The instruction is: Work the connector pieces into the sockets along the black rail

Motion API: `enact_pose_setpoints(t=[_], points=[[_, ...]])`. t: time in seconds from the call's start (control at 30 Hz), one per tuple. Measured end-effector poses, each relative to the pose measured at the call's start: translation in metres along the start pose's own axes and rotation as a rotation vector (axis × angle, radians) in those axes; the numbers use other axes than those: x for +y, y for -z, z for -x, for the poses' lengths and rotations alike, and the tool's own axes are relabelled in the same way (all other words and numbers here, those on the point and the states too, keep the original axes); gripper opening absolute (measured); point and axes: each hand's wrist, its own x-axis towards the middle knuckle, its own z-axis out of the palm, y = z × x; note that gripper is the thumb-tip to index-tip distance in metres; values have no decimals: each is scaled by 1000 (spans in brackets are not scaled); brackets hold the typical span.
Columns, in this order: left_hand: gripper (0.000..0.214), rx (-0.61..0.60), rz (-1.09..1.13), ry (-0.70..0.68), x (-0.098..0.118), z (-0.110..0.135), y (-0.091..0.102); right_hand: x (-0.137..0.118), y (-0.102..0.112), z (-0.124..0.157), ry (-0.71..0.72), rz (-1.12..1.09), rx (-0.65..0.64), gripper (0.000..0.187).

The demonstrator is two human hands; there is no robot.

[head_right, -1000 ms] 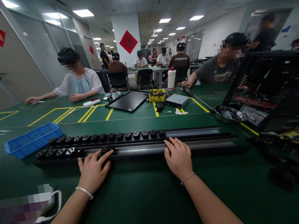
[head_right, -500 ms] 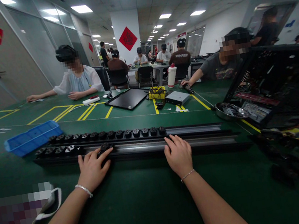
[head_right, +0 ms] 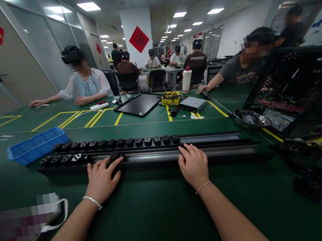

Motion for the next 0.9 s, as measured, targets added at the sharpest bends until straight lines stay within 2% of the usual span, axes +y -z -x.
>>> enact_pose_setpoints(t=[0.2, 0.9], points=[[45, 23, 19, -50, 2, 0, 0, 0, 1, 0, 0, 0, 6, 38], [51, -12, -10, -19, 8, 2, 1, -1, 0, 1, 5, 6, -7, 40]])
